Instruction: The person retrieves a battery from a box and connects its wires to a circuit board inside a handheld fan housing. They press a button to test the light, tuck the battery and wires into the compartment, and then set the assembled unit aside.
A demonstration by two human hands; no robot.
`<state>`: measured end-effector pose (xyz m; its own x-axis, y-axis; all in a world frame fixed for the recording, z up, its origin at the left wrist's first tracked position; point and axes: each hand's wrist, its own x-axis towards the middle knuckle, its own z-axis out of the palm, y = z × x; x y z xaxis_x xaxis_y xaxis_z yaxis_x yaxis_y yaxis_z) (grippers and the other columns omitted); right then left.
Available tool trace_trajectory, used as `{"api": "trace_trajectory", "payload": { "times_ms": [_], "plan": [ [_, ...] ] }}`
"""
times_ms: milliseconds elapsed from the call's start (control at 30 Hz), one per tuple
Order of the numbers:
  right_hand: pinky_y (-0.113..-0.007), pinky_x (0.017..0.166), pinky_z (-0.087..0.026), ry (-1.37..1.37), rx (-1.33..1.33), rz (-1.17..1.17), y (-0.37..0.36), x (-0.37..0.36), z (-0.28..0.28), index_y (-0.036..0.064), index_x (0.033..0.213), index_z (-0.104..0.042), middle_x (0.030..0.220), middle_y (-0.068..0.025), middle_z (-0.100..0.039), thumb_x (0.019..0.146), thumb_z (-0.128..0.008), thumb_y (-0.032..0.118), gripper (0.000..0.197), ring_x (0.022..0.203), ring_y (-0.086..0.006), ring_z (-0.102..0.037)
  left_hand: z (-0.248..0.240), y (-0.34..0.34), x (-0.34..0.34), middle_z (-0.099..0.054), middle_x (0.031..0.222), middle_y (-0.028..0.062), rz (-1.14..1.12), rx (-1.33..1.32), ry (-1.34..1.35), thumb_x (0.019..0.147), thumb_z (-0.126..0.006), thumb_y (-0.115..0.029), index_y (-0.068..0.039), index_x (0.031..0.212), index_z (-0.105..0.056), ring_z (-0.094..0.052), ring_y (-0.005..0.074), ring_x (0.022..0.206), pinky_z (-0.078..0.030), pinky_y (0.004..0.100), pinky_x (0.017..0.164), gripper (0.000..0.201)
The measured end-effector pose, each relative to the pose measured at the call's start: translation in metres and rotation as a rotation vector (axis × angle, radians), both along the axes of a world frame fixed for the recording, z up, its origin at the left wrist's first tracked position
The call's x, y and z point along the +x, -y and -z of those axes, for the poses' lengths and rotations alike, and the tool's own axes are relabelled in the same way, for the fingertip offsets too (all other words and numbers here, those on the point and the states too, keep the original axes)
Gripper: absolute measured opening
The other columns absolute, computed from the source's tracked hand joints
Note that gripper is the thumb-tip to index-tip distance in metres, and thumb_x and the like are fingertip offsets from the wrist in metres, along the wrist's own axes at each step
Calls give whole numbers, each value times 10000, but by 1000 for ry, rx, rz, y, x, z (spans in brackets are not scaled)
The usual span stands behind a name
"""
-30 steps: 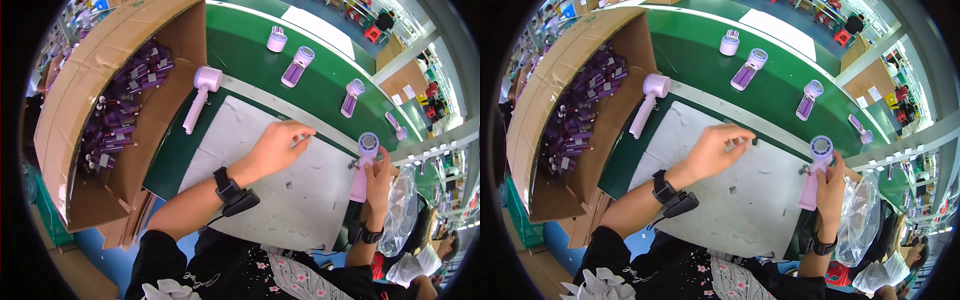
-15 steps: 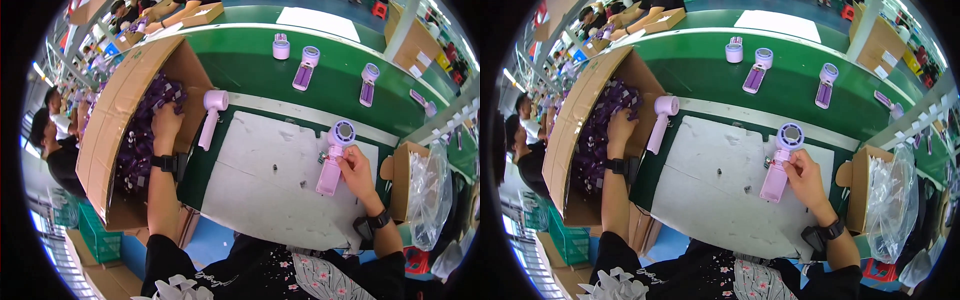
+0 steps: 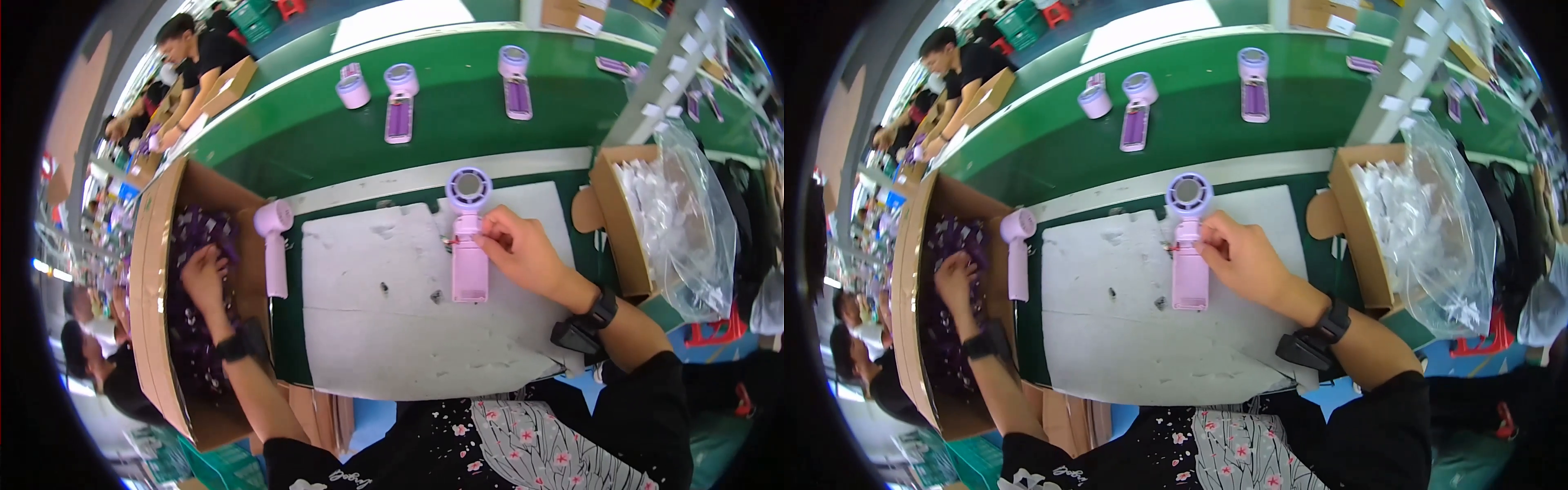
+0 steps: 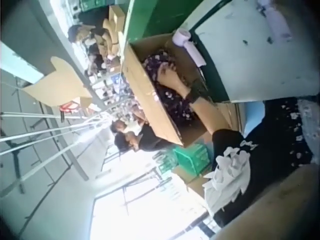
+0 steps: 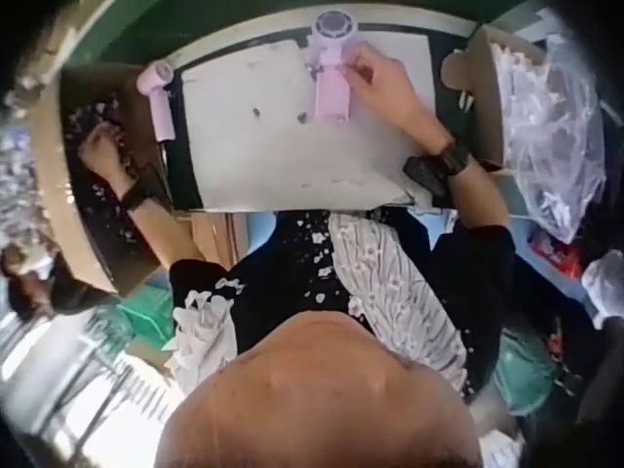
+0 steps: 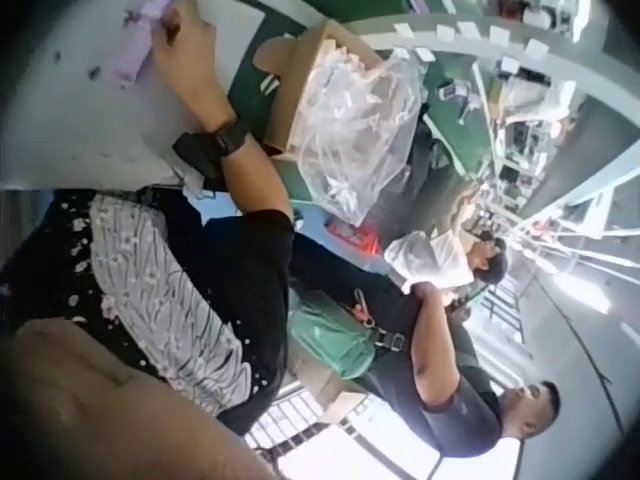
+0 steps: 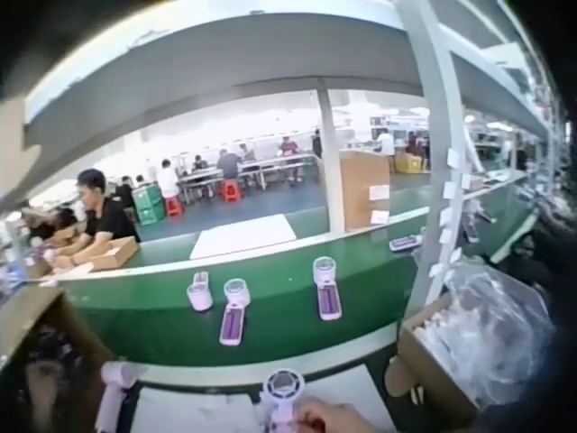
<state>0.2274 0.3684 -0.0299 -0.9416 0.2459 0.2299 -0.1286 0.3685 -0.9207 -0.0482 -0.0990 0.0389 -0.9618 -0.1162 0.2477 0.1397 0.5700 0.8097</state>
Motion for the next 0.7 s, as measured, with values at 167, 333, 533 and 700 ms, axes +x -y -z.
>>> {"api": "trace_trajectory", "payload": {
  "times_ms": [167, 333, 533, 700],
  "plan": [
    [-261, 530, -434, -157, 0, 75, 5, 3, -10, 34, 1030, -546, 755, -18, -591, 879, -696, 56, 214, 595, -99, -524, -45, -48, 71, -683, 1045, 157, 107, 337, -264, 977, -623, -201, 32, 1087, -614, -698, 247, 922, -586, 317, 789, 258],
    [-300, 540, -457, -621, 213, 187, 10, -2, -20, 30, 1083, -572, 774, -27, -614, 816, -758, 76, 329, 583, -175, -549, -74, -159, 165, -692, 1049, 187, 289, -22, -375, 969, -609, -109, 42, 1011, -617, -680, 251, 977, -538, 321, 865, 156],
    [-292, 660, -482, -638, 382, -132, 3, 16, -13, 11, 1072, -584, 881, -76, -637, 777, -781, 83, 362, 735, -210, -601, -58, -258, 214, -712, 993, 126, 1184, 157, 295, 892, -666, 5, 13, 1035, -630, -665, 150, 883, -515, 276, 793, 147],
    [-266, 717, -465, -308, 181, 19, 1, 26, -13, 0, 1044, -593, 905, -112, -629, 776, -763, 37, 320, 793, -201, -607, -16, -290, 178, -686, 968, 97, 1101, 136, 77, 854, -693, 6, 4, 985, -629, -641, 160, 859, -515, 285, 801, 145]
  ]
}}
